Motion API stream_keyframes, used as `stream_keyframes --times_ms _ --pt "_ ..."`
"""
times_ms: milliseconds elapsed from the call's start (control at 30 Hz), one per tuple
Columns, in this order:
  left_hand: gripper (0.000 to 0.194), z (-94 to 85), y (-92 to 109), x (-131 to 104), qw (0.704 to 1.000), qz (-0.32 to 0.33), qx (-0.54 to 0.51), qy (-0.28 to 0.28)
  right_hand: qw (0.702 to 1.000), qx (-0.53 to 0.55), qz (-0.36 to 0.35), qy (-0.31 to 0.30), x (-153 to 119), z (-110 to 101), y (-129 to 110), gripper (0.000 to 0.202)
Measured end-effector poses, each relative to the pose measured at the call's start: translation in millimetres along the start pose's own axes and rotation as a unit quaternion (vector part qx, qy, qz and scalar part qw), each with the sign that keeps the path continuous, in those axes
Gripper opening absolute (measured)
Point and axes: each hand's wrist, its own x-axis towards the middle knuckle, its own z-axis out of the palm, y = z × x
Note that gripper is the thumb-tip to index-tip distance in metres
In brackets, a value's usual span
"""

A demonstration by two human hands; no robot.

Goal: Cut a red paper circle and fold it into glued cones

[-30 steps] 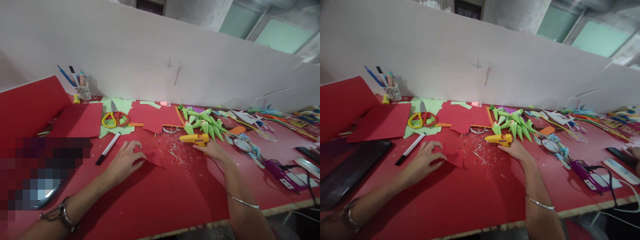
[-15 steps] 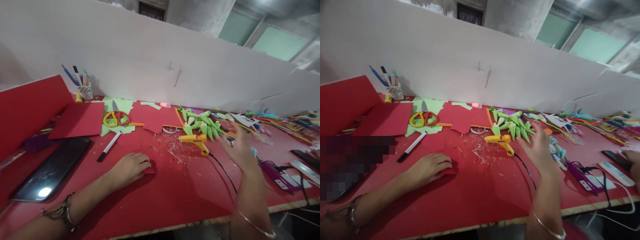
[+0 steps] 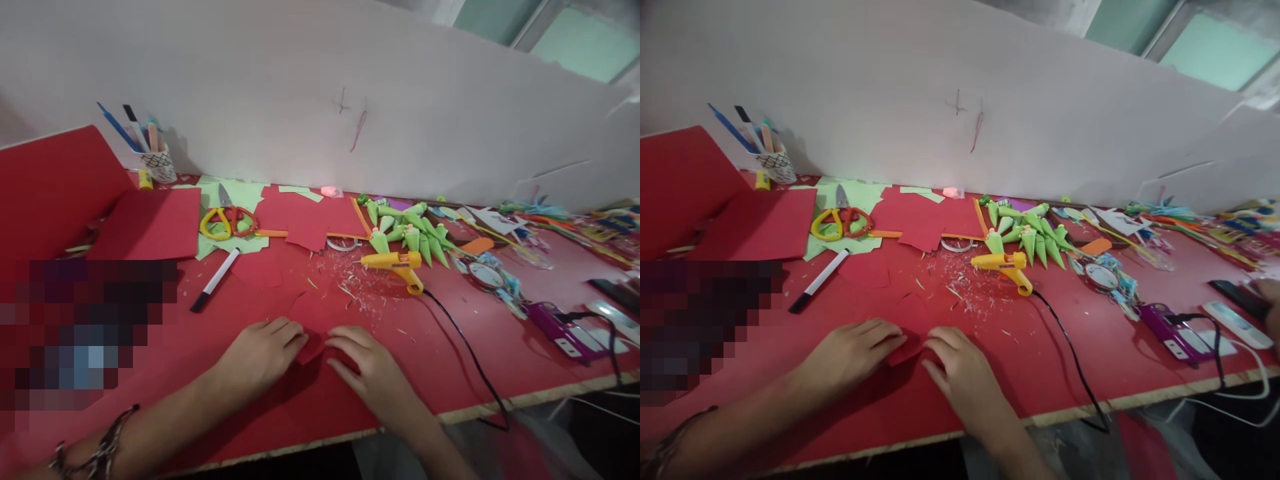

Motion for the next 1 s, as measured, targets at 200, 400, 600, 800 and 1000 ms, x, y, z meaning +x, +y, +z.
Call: stream_keyframes --times_ms 200,400,600,800,1000 --pt "0.02 -4.6 -1 0 0.999 -0.026 -0.02 0.002 0.999 0.032 0.034 0.027 0 -3 8 0.019" --pt "0.027 -1.4 -3 -1 0.995 -0.08 -0.063 0.021 0.998 0.015 0.05 0.037 3 -4 14 0.021" --pt "0.03 1.9 -5 1 0.985 -0.142 -0.089 0.034 0.998 0.019 0.042 0.048 9 -3 14 0.015" --pt "0.028 -5.1 -7 5 0.983 -0.162 -0.081 -0.005 0.998 0.0 0.031 0.046 10 -4 15 0.014" --pt "0.028 -5.7 -10 7 0.979 -0.187 -0.083 -0.001 0.998 -0.018 0.04 0.036 15 -4 9 0.014"
